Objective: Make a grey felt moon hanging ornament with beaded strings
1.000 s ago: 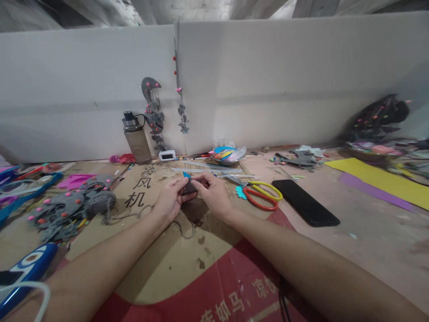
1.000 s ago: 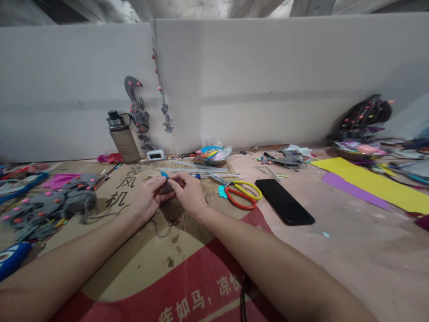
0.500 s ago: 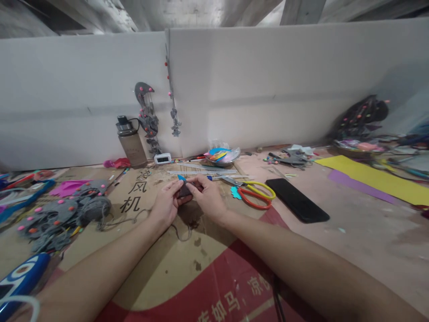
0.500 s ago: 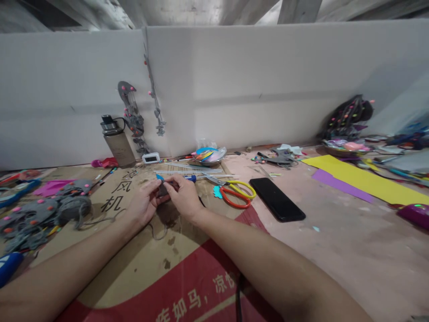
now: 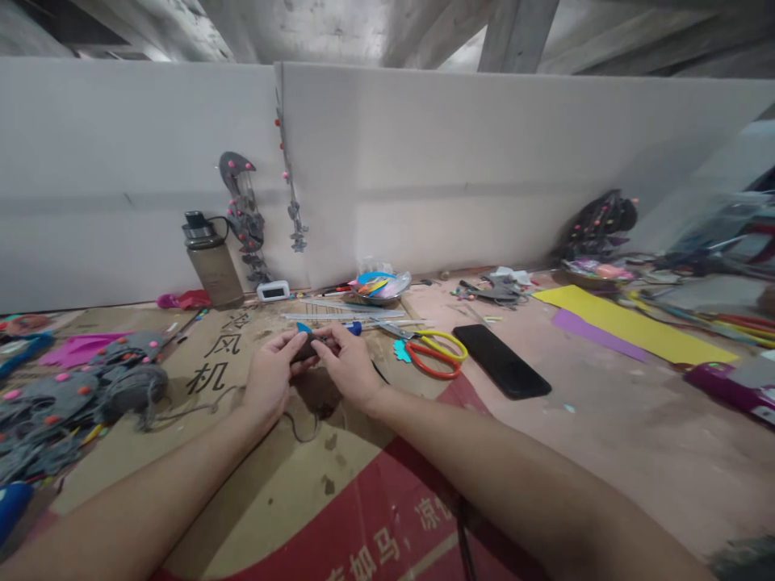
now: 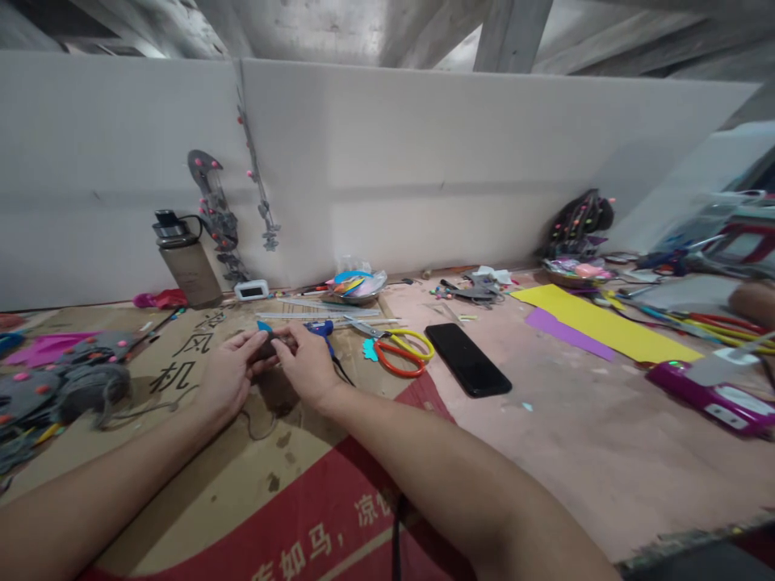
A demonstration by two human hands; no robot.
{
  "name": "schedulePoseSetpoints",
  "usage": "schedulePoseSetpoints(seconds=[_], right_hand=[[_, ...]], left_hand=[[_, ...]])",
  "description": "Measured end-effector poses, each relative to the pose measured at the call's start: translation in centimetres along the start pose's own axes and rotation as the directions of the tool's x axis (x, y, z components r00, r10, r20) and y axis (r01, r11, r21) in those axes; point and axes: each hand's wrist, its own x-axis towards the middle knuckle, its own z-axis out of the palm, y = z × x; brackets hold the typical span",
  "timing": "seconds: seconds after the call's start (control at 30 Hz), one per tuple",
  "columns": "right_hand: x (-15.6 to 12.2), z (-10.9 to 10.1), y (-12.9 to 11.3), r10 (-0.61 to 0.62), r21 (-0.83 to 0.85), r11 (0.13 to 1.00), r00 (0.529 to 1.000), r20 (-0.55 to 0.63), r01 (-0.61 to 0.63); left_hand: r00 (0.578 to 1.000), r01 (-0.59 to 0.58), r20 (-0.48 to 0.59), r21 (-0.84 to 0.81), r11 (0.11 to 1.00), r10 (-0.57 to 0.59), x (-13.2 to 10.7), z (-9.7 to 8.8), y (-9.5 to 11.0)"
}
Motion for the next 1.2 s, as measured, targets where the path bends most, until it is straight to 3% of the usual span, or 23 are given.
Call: schedulePoseSetpoints(seconds=[0.3, 1.2], right_hand=[[-0.05, -0.13, -0.29, -0.020, -0.002, 1.000, 0.998, 0.067, 0.021], [0.01, -0.41, -0.14, -0.053, -0.132, 0.989, 0.995, 0.090, 0.065]], left_hand=[[0.999, 0.009, -0.043, -0.020, 1.000, -0.010, 0.34, -0.42, -0.22], [0.999, 0.029, -0.046, -0.022, 0.999, -0.030, 0.46, -0.10, 0.17]])
